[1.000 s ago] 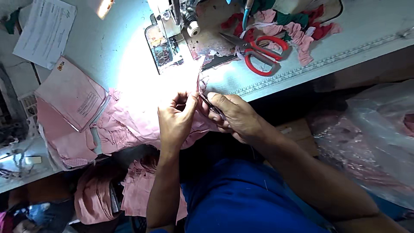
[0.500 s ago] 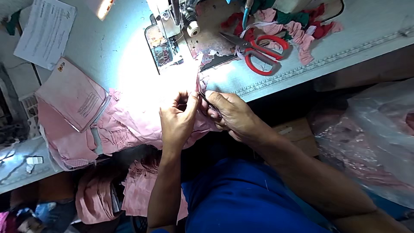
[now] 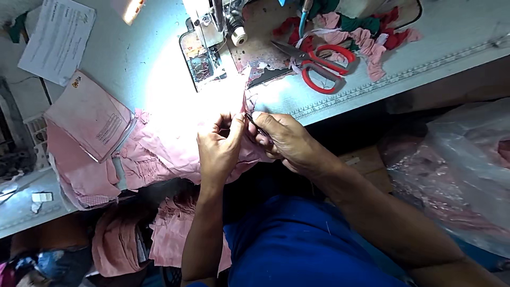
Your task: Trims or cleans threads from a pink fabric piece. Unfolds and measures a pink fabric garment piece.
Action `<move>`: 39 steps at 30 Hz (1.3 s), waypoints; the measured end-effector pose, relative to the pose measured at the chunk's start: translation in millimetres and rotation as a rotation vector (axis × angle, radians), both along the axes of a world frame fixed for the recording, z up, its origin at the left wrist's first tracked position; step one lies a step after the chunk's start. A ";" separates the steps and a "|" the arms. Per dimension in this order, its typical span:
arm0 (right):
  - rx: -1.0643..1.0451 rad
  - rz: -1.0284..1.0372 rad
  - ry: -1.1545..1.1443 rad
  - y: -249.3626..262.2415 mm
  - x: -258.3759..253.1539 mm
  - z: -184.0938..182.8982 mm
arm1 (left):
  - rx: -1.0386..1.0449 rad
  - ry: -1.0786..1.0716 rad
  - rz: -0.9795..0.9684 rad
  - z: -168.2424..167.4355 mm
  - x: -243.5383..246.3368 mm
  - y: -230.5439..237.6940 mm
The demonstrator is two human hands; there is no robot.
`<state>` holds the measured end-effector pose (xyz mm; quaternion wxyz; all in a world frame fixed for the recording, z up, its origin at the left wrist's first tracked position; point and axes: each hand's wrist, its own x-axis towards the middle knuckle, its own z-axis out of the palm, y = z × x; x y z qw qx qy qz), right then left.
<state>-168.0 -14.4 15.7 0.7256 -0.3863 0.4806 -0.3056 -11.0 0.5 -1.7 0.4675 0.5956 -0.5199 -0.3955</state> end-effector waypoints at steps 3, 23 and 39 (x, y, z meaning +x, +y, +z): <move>0.030 -0.021 -0.007 -4.9 0.6 1.4 | 0.006 -0.012 -0.002 0.5 -0.5 -0.3; -0.028 -0.012 0.034 -11.7 -0.7 2.7 | -0.001 0.003 -0.017 -2.2 2.3 5.5; -0.663 -0.075 0.469 -12.5 -4.6 -10.2 | -0.022 0.004 -0.008 -1.7 4.2 4.5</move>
